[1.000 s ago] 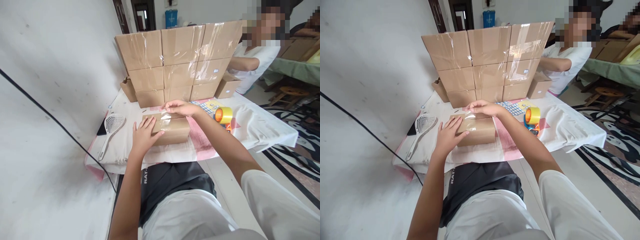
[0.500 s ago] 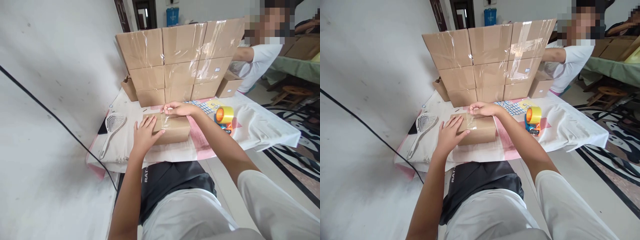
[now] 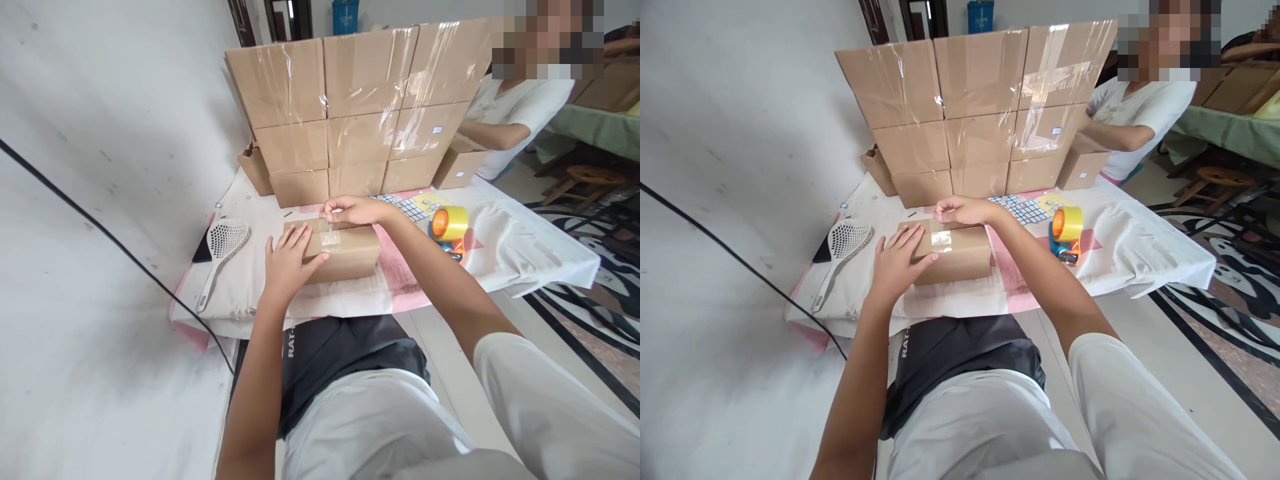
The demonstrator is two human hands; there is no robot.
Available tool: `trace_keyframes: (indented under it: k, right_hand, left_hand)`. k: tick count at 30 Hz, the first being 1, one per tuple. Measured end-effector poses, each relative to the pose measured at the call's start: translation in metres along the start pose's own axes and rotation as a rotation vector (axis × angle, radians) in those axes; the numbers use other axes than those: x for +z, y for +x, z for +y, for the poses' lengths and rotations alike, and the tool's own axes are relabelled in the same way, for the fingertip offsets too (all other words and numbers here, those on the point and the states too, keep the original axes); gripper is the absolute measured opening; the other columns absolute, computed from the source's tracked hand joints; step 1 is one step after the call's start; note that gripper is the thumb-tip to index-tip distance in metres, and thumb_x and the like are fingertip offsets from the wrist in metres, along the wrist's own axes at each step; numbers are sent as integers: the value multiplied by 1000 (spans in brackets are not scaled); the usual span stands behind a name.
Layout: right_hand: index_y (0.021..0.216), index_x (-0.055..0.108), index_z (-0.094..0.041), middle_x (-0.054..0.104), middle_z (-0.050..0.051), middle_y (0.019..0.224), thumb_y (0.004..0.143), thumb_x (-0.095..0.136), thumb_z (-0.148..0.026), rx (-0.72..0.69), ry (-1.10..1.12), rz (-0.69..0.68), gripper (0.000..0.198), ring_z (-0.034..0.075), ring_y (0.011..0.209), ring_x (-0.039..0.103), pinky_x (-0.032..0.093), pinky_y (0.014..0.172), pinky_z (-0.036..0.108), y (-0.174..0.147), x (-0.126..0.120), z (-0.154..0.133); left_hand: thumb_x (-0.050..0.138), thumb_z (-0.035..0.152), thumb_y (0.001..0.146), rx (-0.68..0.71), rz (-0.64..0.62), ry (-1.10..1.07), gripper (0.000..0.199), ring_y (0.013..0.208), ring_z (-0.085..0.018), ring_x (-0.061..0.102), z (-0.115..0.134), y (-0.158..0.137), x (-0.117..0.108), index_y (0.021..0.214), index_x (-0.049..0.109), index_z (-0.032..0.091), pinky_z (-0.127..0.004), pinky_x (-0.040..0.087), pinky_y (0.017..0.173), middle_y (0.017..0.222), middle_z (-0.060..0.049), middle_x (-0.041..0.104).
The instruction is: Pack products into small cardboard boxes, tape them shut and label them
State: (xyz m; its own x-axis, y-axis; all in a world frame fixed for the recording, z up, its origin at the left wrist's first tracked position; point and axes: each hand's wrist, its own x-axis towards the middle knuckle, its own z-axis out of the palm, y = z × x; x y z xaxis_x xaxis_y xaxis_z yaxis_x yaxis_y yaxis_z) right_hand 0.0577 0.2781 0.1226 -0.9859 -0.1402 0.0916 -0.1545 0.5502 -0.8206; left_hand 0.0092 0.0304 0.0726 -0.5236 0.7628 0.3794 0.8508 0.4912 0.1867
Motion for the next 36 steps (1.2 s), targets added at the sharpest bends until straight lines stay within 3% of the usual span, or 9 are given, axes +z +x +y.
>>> trace_keyframes:
  k: [5,8,12,15,18,27,31,36]
  right_hand:
    - [86,61,-18,67,7,109,87,65,-46,-3,-20,-11,28,18,89,56,43,82,30,0,2,2]
    - [89,61,-18,67,5,102,87,64,-44,9,-66,-4,26,17,84,53,41,77,28,0,2,3]
    - [90,61,-19,67,5,99,87,64,-42,-2,-110,22,24,20,89,54,42,80,29,0,4,5]
    - [89,60,-19,65,4,95,89,61,-40,11,-105,34,21,18,84,54,42,78,29,0,7,5]
    - [86,57,-19,60,1,85,91,59,-34,11,-147,55,16,17,77,51,41,74,28,1,9,6]
    - [73,57,-20,58,6,90,76,80,-36,162,-321,211,28,22,83,54,41,73,31,15,2,21]
    - [65,49,-22,55,5,77,68,84,-29,293,-360,370,36,24,82,54,42,73,33,18,-11,37]
    - [69,51,-22,60,2,69,78,74,-31,360,-213,558,27,21,77,58,45,74,32,7,-10,47]
  left_hand:
    - [45,63,96,7,-6,-13,72,150,-28,36,0,0,-2,157,34,26,-61,18,124,157,-8,47]
    - [44,63,96,33,5,15,75,155,-31,25,0,-2,-4,160,23,30,-69,11,122,159,-8,44]
    - [39,51,101,94,11,112,57,158,-36,9,9,-9,-1,156,34,38,-77,3,117,163,-7,37]
    - [40,43,102,76,22,151,49,157,-37,13,20,-15,7,151,44,40,-76,8,118,167,-9,29]
    - [44,40,100,48,39,140,48,157,-35,13,28,-18,14,148,49,40,-76,7,118,168,-4,26]
    - [39,37,101,34,34,-28,48,151,-27,32,29,-20,15,148,47,36,-69,-4,122,156,-2,49]
    - [39,38,101,37,59,-40,47,147,-26,37,32,-25,17,147,47,37,-67,-3,122,156,0,49]
    - [39,37,101,20,96,-27,46,145,-27,40,34,-30,23,146,49,37,-64,0,123,155,0,50]
